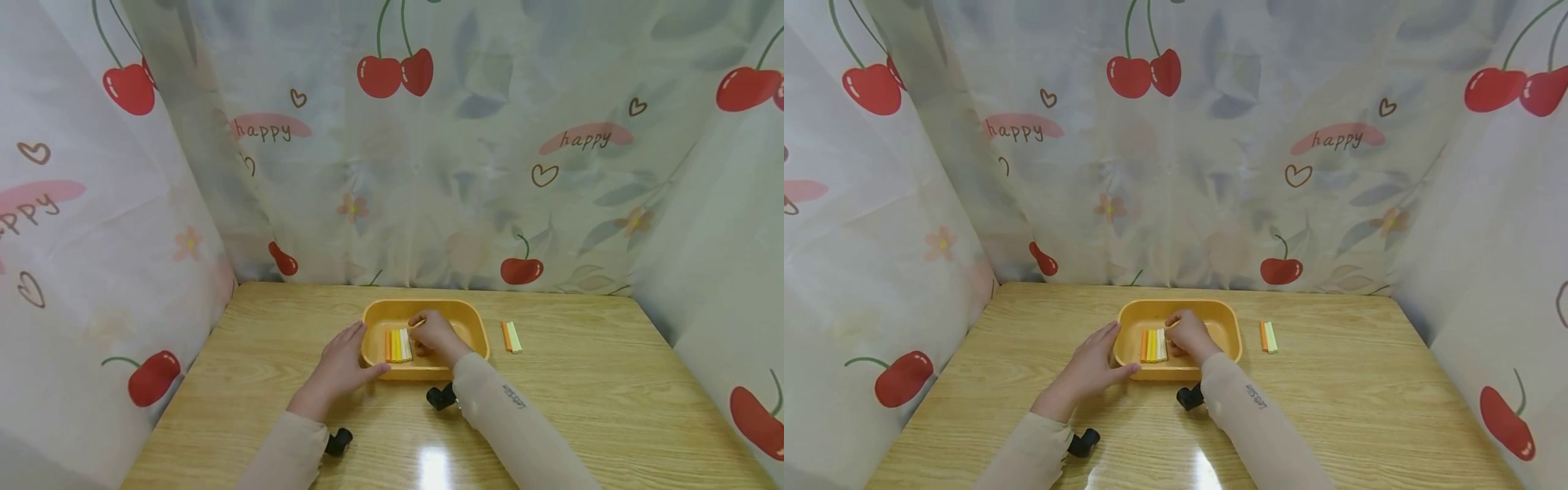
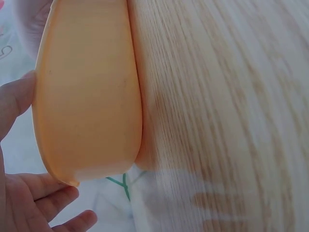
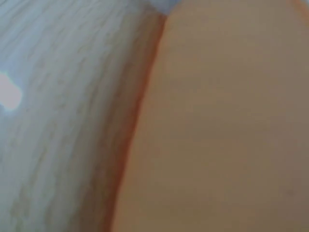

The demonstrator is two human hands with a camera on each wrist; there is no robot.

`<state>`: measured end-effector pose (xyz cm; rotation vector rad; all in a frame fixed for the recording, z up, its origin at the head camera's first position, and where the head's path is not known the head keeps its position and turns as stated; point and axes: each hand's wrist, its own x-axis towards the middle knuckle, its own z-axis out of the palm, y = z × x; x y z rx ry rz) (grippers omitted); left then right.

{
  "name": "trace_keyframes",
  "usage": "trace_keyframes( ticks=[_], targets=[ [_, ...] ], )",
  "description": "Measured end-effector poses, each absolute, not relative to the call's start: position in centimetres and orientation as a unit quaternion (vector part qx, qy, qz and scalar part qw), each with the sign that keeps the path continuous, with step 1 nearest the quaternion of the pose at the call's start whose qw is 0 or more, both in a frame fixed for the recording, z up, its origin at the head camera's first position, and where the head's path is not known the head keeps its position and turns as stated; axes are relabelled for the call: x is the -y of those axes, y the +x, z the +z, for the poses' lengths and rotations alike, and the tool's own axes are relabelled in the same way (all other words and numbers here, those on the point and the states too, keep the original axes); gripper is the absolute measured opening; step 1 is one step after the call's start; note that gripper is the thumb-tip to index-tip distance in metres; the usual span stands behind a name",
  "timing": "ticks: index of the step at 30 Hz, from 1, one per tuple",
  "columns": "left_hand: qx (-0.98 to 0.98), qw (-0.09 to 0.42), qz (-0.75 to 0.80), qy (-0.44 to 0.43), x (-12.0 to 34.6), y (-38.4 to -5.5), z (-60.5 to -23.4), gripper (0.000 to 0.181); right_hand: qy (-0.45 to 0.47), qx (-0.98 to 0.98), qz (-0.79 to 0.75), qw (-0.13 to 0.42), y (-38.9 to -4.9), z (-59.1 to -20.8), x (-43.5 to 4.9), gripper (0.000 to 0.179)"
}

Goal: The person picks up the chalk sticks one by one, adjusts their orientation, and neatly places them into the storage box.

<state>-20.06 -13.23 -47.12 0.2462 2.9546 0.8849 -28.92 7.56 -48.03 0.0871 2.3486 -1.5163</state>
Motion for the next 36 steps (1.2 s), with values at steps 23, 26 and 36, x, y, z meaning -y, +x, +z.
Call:
trace_keyframes(
  ticks=[23, 26, 36],
  targets=[
    [-0.954, 0.030, 0.289, 0.075, 13.2, -20.0, -47.1, 0.102, -0.045, -0.838, -0.513, 0.182, -27.5, -42.6, -11.2, 0.026],
    [-0.954, 0.030, 0.291, 0.073, 13.2, -19.9, -47.0, 0.102, -0.059, -0.837, -0.514, 0.179, -27.3, -42.0, -11.8, 0.026],
    [-0.953, 0.035, 0.294, 0.066, 13.1, -20.0, -47.0, 0.103, -0.063, -0.838, -0.513, 0.175, -26.7, -40.6, -13.4, 0.026]
  ],
)
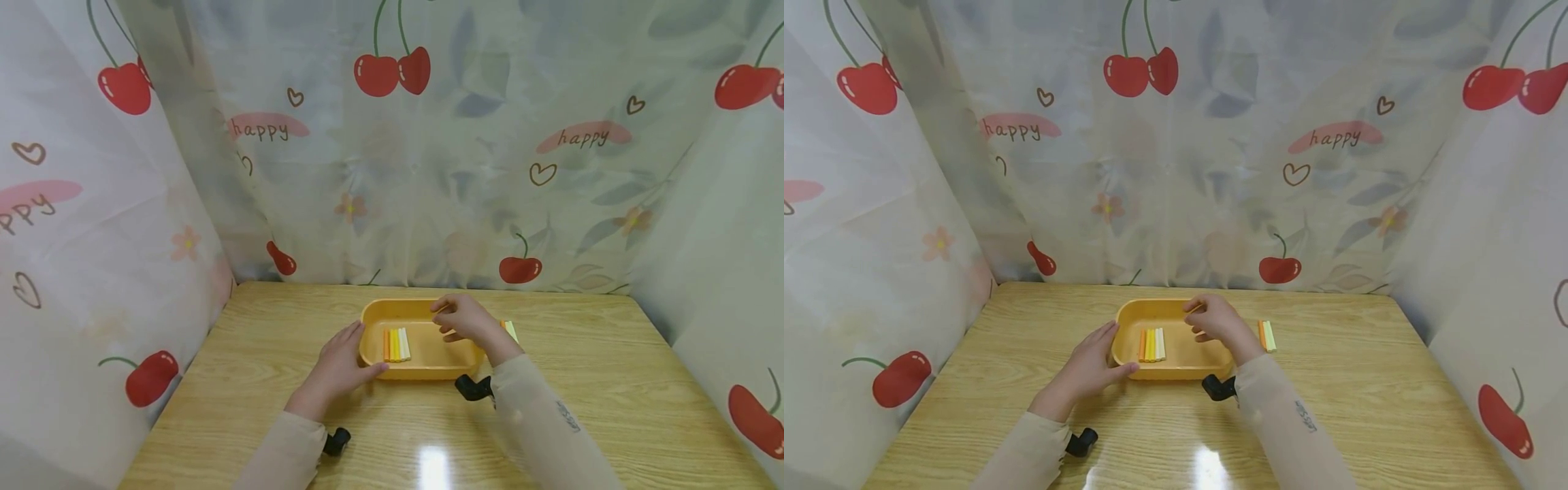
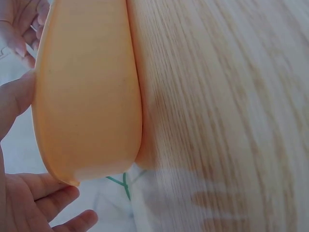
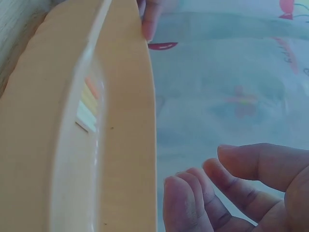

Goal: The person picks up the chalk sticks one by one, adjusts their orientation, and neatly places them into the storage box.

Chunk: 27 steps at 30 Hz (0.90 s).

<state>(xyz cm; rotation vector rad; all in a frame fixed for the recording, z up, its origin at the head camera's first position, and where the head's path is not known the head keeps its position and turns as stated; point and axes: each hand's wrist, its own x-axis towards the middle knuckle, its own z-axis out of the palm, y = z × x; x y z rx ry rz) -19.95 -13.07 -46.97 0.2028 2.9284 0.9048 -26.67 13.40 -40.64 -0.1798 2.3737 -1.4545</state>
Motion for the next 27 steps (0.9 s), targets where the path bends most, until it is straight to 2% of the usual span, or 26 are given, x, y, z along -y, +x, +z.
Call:
trace_keyframes(
  ticks=[27],
  targets=[
    [-0.954, 0.032, 0.290, 0.071, 13.1, -19.8, -47.0, 0.103, -0.040, -0.849, -0.517, 0.103, -24.9, -39.4, -17.7, 0.025]
  ],
)
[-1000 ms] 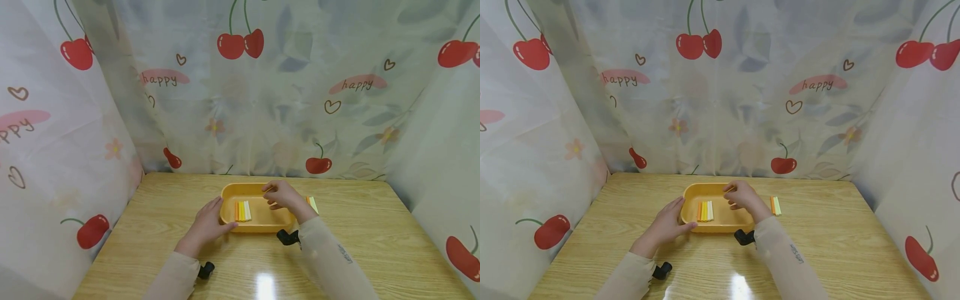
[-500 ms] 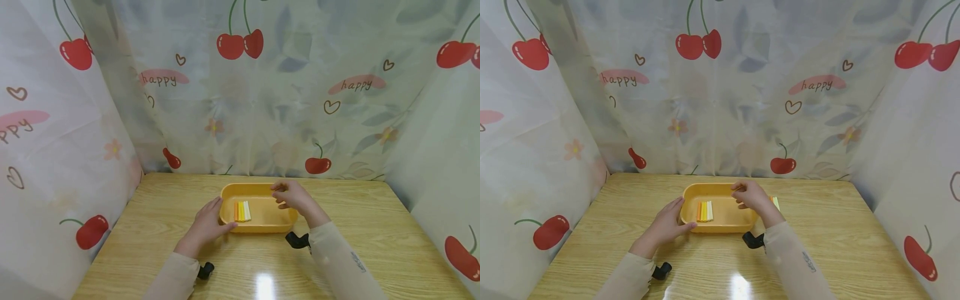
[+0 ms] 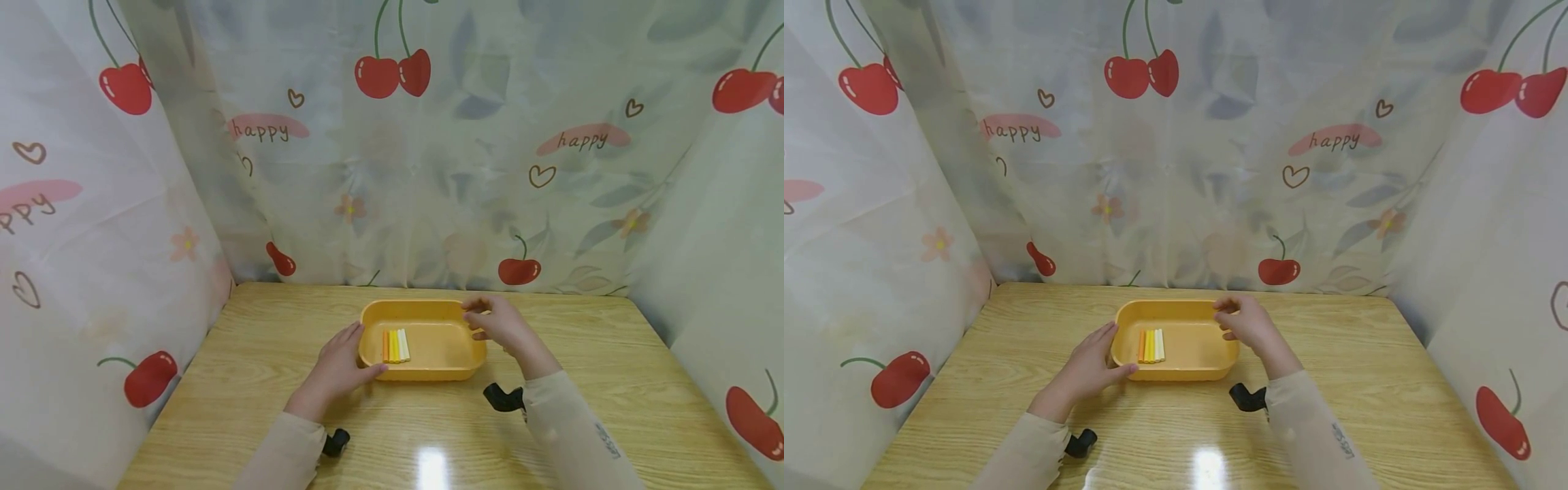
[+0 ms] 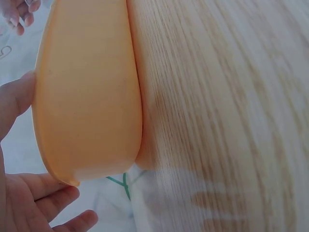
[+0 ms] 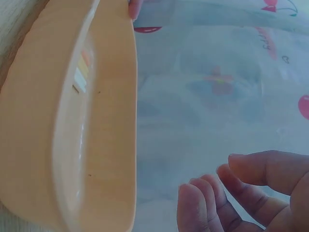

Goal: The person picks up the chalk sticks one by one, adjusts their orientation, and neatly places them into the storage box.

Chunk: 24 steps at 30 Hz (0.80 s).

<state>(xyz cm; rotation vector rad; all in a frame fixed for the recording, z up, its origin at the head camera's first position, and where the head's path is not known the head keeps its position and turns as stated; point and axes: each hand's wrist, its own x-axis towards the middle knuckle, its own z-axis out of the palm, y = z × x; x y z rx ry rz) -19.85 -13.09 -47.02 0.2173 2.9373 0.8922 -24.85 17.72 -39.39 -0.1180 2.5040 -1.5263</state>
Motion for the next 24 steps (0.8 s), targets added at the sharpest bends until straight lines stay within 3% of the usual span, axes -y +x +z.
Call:
trace_keyframes(
  ticks=[24],
  targets=[
    [-0.953, 0.034, 0.292, 0.074, 13.4, -20.1, -47.5, 0.106, -0.029, -0.870, -0.493, 0.013, -25.0, -42.5, -23.7, 0.030]
  ],
)
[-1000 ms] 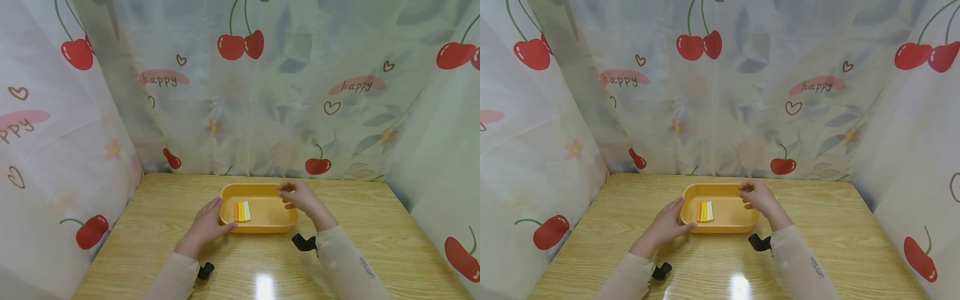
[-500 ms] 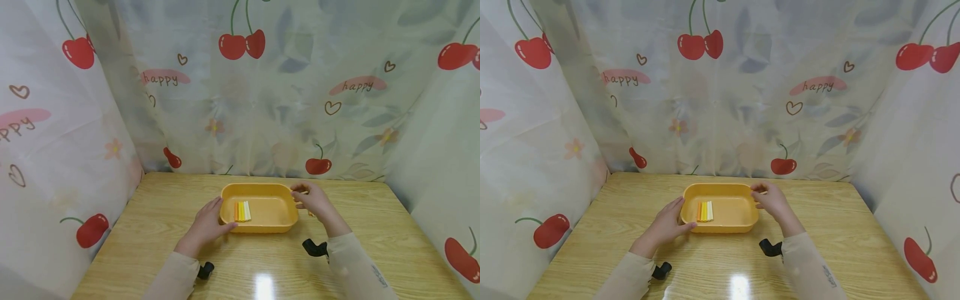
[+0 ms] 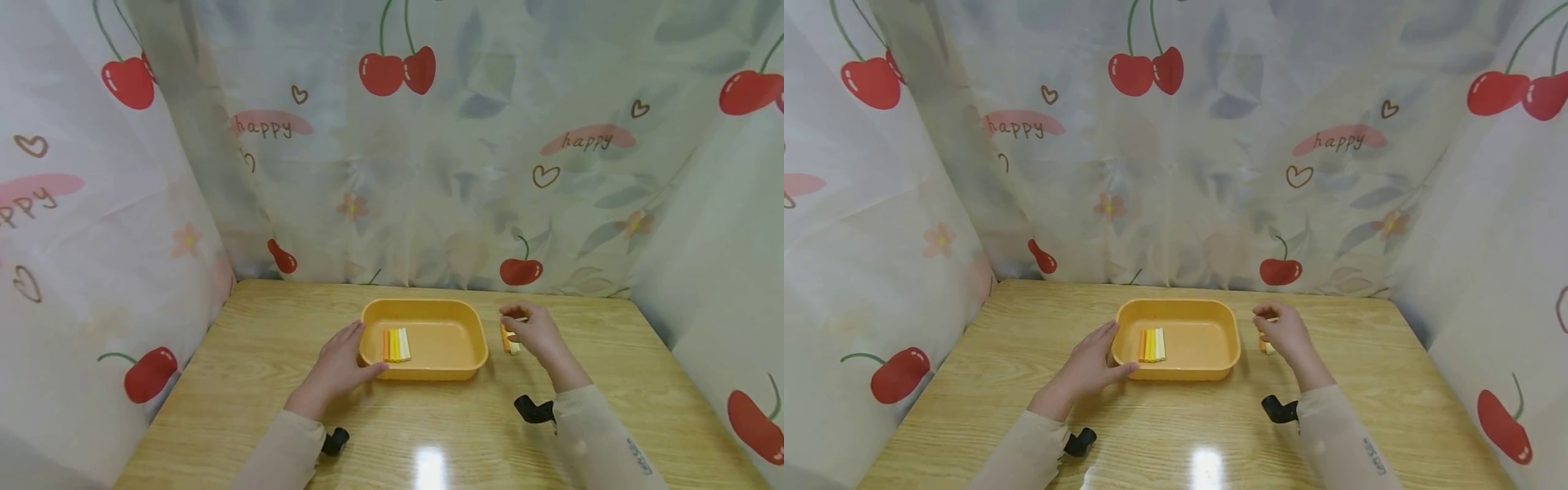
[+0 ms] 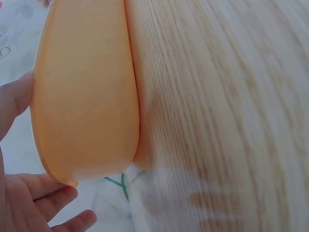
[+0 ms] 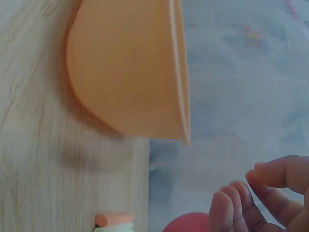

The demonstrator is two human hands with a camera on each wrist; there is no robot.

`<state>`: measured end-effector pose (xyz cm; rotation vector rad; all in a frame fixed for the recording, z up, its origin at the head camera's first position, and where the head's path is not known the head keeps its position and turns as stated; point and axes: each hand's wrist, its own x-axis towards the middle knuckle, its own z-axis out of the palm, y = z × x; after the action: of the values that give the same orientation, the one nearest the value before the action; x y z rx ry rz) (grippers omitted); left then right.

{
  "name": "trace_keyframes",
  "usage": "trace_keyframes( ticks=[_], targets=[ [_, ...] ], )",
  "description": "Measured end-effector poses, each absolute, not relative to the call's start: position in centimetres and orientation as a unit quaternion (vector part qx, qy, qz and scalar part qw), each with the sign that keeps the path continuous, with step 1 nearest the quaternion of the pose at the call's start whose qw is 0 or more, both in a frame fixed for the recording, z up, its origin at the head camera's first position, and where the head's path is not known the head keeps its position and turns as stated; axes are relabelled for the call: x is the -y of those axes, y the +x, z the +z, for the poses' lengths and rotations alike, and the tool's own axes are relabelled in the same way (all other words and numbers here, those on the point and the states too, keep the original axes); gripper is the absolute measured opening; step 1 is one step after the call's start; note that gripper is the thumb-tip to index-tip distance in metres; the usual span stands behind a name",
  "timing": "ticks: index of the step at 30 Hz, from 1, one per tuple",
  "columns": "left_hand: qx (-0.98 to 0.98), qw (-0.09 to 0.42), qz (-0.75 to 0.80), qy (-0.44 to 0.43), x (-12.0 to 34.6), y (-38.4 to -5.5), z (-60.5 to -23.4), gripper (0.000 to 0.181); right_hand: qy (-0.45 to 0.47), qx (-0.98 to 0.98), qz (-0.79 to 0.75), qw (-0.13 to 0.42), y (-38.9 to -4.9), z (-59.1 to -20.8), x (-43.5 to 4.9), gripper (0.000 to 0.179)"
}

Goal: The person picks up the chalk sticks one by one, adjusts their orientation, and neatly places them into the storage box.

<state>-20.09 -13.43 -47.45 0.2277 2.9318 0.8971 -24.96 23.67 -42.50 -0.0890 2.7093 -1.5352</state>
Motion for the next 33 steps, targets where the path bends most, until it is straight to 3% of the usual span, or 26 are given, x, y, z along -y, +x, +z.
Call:
trace_keyframes(
  ticks=[11, 33],
  targets=[
    [-0.953, 0.034, 0.293, 0.069, 13.4, -20.2, -47.2, 0.106, -0.002, -0.878, -0.479, -0.002, -26.7, -44.5, -25.9, 0.031],
    [-0.954, 0.030, 0.287, 0.084, 13.5, -19.9, -47.1, 0.105, 0.052, -0.885, -0.453, 0.091, -29.6, -48.1, -27.5, 0.038]
  ],
)
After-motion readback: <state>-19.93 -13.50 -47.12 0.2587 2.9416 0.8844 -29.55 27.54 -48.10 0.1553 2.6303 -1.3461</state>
